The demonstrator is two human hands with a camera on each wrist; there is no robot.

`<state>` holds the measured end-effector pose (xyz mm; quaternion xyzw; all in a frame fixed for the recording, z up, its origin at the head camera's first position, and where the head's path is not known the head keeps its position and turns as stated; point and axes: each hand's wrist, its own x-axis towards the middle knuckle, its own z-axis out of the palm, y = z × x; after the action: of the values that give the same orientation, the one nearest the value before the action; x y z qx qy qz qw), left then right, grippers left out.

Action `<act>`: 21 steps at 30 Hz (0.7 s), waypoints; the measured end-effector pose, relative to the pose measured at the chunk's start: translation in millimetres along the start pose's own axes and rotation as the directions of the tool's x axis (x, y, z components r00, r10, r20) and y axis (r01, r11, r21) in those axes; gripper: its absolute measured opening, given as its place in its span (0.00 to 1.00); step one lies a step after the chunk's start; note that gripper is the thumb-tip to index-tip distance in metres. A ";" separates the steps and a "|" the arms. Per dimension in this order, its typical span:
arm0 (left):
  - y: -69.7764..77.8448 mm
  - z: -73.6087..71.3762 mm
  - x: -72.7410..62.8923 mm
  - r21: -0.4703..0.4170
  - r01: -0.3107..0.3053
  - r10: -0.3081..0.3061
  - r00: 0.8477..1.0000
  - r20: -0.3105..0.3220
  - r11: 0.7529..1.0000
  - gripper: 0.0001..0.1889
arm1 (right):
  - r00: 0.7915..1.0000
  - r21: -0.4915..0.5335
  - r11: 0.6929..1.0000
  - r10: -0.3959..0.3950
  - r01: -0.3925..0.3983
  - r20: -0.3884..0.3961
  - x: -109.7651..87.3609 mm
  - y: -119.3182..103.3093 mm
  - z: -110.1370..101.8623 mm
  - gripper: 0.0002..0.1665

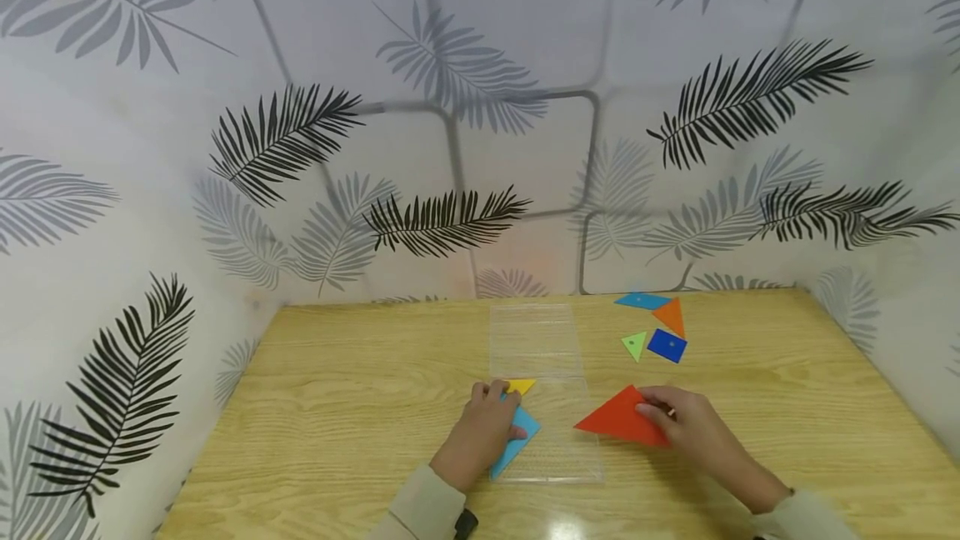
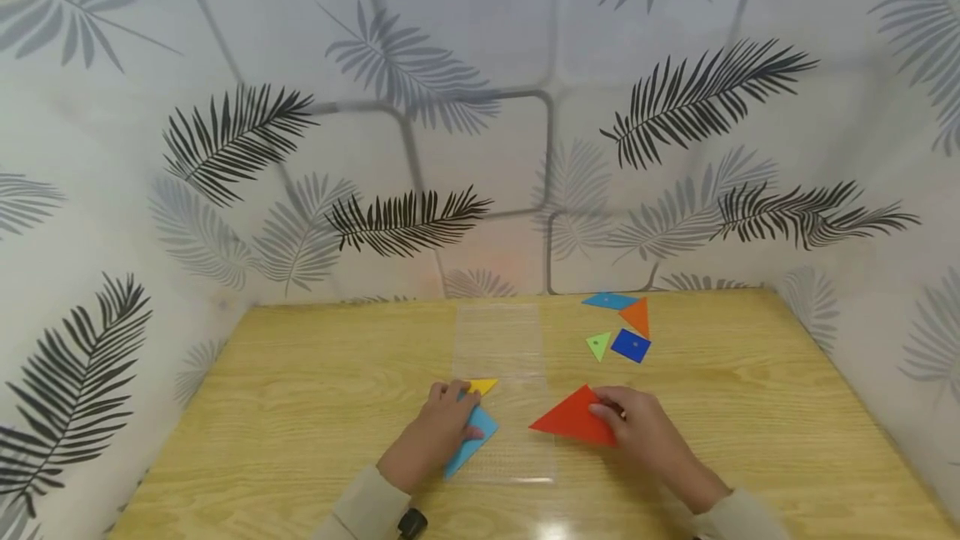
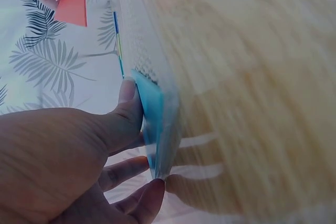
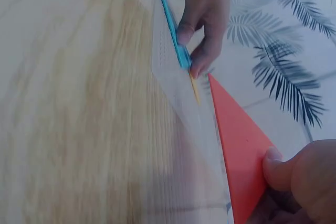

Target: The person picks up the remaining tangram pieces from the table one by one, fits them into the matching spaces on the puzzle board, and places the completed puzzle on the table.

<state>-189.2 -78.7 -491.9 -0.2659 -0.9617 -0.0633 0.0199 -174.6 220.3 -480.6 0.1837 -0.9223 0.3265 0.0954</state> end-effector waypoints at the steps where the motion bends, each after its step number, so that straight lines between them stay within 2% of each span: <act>1: 0.0 0.2 -0.3 -0.001 -0.001 0.001 1.000 -0.002 1.000 0.25 | 1.000 0.009 1.000 -0.001 0.001 0.025 -0.4 -2.6 1.4 0.09; 9: 0.2 -1.1 -1.0 0.008 -0.010 0.010 1.000 -0.023 1.000 0.24 | 0.989 0.055 0.998 -0.020 0.012 0.146 -2.7 -17.5 12.5 0.10; 14: -0.1 -1.1 -0.1 -0.011 0.006 -0.006 1.000 -0.008 1.000 0.25 | 0.972 0.119 0.992 0.011 -0.039 0.235 -6.4 -20.0 22.6 0.14; 21: -0.3 0.5 0.8 -0.021 0.018 -0.018 1.000 -0.002 1.000 0.25 | 0.973 0.161 0.985 0.023 -0.062 0.231 -9.7 -23.6 35.6 0.16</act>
<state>-190.1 -78.6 -492.3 -0.2574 -0.9633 -0.0738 0.0174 -158.2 183.3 -497.5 0.2074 -0.9002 0.3815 -0.0340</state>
